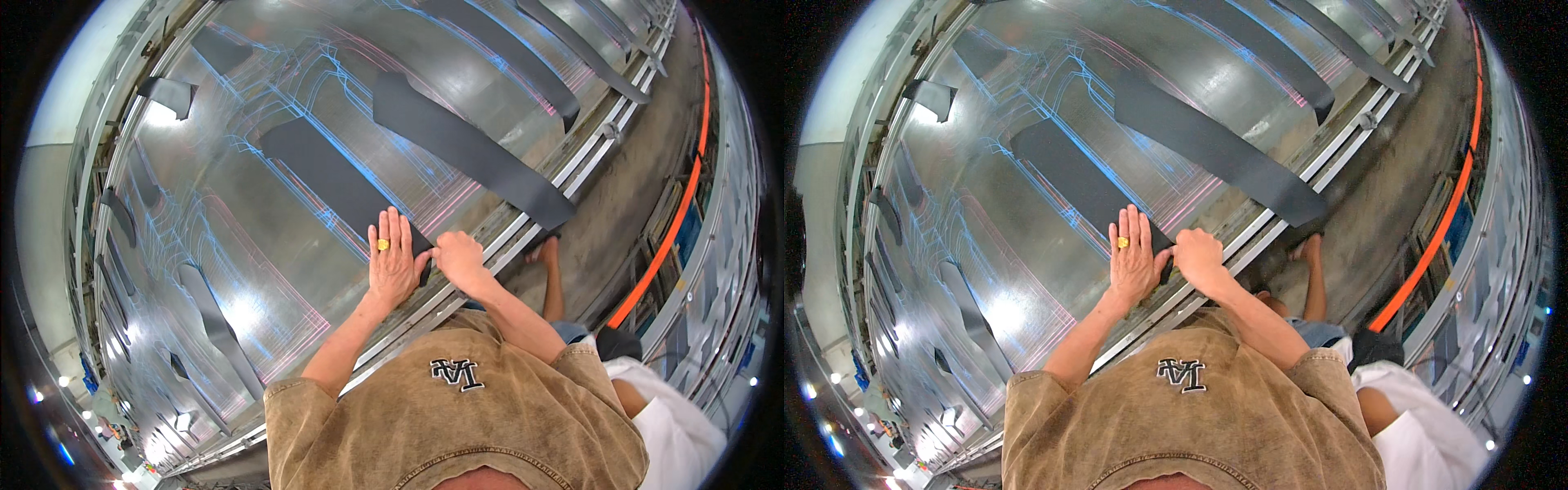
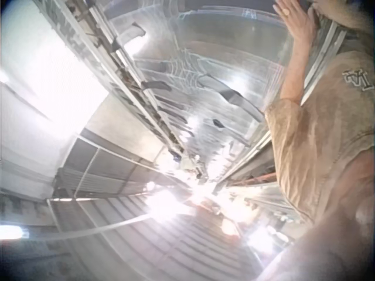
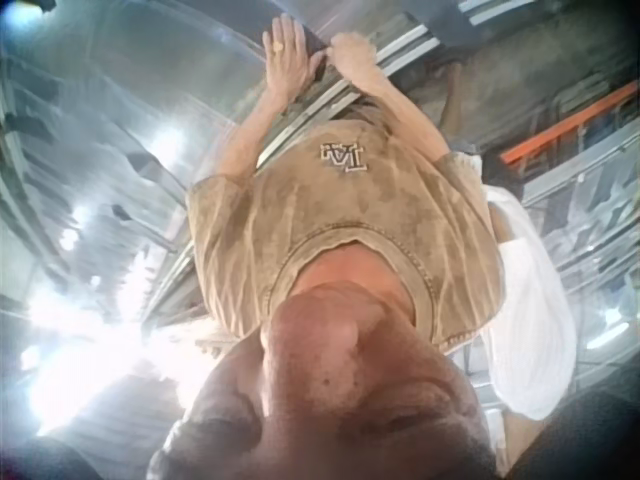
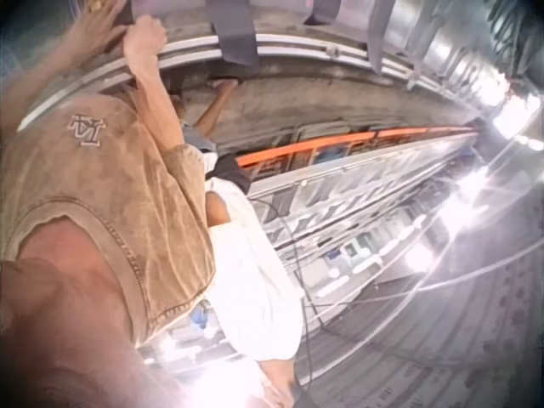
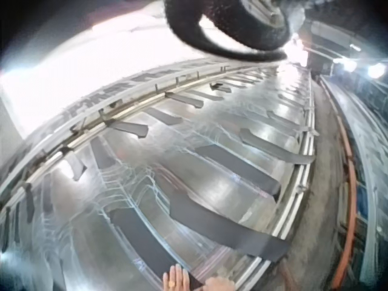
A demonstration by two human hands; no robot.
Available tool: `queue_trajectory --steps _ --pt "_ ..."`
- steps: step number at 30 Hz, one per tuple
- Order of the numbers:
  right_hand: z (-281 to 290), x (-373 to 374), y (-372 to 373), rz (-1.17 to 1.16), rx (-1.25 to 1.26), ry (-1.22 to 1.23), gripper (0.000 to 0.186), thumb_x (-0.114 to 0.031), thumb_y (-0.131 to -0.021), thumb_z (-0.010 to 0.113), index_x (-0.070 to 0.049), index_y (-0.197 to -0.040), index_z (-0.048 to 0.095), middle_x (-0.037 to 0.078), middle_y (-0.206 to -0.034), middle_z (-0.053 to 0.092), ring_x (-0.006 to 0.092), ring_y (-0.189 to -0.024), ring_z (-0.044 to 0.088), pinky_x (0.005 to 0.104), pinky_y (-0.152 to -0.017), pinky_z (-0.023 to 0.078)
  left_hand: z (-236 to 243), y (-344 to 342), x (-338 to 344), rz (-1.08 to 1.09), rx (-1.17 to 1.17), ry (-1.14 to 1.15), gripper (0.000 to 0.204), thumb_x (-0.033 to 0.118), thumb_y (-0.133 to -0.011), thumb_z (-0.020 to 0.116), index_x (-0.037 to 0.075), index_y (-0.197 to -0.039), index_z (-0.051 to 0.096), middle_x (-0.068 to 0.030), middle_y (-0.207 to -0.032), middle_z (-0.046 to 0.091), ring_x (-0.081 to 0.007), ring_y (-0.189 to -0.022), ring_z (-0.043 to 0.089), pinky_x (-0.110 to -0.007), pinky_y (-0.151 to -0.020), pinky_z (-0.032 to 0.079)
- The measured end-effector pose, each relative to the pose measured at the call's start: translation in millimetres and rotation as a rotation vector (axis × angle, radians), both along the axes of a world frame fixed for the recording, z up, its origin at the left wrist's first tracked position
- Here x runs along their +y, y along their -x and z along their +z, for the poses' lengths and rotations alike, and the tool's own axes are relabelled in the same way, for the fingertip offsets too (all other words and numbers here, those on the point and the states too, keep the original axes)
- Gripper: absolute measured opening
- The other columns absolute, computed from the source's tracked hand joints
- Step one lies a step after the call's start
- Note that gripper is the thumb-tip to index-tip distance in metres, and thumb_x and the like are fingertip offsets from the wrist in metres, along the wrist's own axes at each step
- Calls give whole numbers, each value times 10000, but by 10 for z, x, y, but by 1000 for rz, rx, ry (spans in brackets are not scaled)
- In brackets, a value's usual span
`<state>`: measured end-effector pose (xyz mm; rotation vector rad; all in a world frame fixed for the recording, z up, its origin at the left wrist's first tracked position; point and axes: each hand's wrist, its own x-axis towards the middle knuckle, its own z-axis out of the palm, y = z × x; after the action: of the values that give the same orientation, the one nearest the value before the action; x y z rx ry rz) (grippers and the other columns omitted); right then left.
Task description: The person applies strips of black tape to a large, reflective, curved surface marked with blue and pink grid lines. They repeatedly position the tape, smooth it down with their hands, and use a yellow tool to press the edges. The process involves handling multiple tape strips sequentially.
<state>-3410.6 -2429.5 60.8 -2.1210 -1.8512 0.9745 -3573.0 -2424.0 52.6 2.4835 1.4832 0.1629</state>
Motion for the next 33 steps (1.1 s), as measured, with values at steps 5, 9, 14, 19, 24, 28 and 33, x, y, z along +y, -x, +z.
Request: queue_trajectory --steps 5,9,14,19,24,28,33 --pt "126 21 13 100 1 59 237 -234 -801 717 -8 -771 656 237 -732 643 414 -773 665 491 -680 518 -122 4 -63 -41 134 -98 698 142 -852 584 -31 -1468 305 -258 -1552 234 -406 -1451 217 -551 -1178 165" --pt "465 27 -190 -63 367 -85 226 -232 -807 716 -10 -828 677 182 -721 648 350 -723 667 427 -682 525 -45 39 -69 -77 96 -43 706 105 -853 568 27 -1496 285 -225 -1575 194 -419 -1456 189 -562 -1175 168" --pt "495 218 -1348 -258 -319 -652 316 -184 -800 726 -48 -1068 629 148 -1089 627 359 -1062 543 488 -921 418 200 253 -163 -158 -242 247 567 186 -881 653 44 -1398 468 -235 -1463 403 -380 -1415 317 -504 -1167 239" --pt "443 91 -1781 -183 -277 -343 529 -214 -737 776 -38 -1195 579 171 -1146 524 403 -1082 498 506 -916 423 477 -438 -118 388 -841 758 361 148 -945 607 25 -1284 582 -176 -1226 641 -255 -1190 586 -400 -966 510" --pt "411 218 -1768 -287 -264 -265 575 -267 -708 815 -51 -1189 586 200 -1131 492 406 -1036 505 509 -871 436 144 -1362 256 886 -1530 1287 290 195 -957 627 -32 -1122 553 -160 -1030 606 -247 -853 643 -363 -782 585" --pt "356 333 -1841 -227 -247 -254 435 -257 -690 832 -43 -1016 638 176 -1087 521 382 -1040 501 495 -872 419 -35 -1719 399 962 -1558 1303 270 183 -939 654 -35 -1051 543 -145 -970 579 -243 -812 640 -365 -726 596" --pt "296 540 -2050 -299 411 55 309 -168 -702 838 -27 -871 622 76 -815 618 192 -749 592 370 -665 487 99 -1795 471 980 -1524 1324 224 183 -919 688 26 -1034 579 -77 -939 598 -209 -837 639 -349 -691 573"
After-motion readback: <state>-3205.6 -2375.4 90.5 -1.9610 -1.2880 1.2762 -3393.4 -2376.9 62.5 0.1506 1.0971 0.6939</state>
